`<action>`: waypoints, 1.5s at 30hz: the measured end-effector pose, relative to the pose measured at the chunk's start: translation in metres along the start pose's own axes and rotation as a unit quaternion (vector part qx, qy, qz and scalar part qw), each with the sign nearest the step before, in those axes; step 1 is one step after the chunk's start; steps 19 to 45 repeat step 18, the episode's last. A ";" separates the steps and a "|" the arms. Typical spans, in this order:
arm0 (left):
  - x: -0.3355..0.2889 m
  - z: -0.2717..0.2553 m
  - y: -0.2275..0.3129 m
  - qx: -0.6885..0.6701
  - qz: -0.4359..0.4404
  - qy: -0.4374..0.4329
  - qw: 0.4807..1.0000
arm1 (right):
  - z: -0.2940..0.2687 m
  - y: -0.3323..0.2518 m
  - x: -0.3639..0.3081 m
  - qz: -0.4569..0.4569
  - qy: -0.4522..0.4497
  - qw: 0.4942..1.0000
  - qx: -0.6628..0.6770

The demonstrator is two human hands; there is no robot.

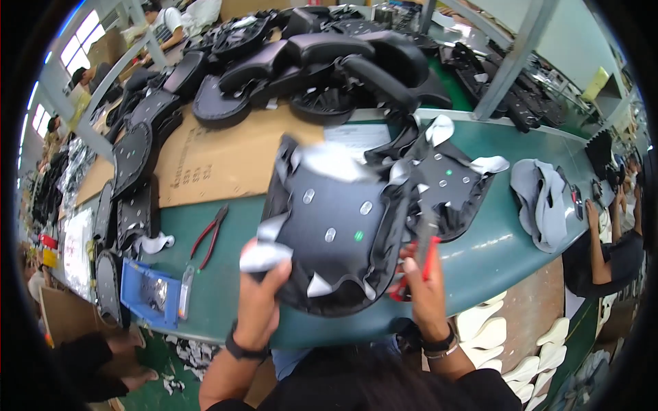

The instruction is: The person trims excess material from black padded seat components using a utility knife, discarding the material scraps into a bin.

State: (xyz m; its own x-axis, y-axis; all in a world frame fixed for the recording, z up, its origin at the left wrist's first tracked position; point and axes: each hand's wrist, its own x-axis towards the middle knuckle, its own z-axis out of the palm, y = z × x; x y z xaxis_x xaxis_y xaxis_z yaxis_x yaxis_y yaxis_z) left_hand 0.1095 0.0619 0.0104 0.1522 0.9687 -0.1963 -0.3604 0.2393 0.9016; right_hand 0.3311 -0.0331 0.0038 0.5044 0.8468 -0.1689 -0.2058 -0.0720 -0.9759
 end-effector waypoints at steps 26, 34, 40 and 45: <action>-0.249 -0.383 -0.301 0.274 -0.162 0.566 0.761 | 0.061 0.061 0.059 0.047 -0.251 0.929 -0.266; -0.249 -0.383 -0.301 0.274 -0.162 0.566 0.761 | 0.061 0.061 0.059 0.047 -0.251 0.929 -0.266; -0.249 -0.383 -0.301 0.274 -0.162 0.566 0.761 | 0.061 0.061 0.059 0.047 -0.251 0.929 -0.266; -0.249 -0.383 -0.301 0.274 -0.162 0.566 0.761 | 0.061 0.061 0.059 0.047 -0.251 0.929 -0.266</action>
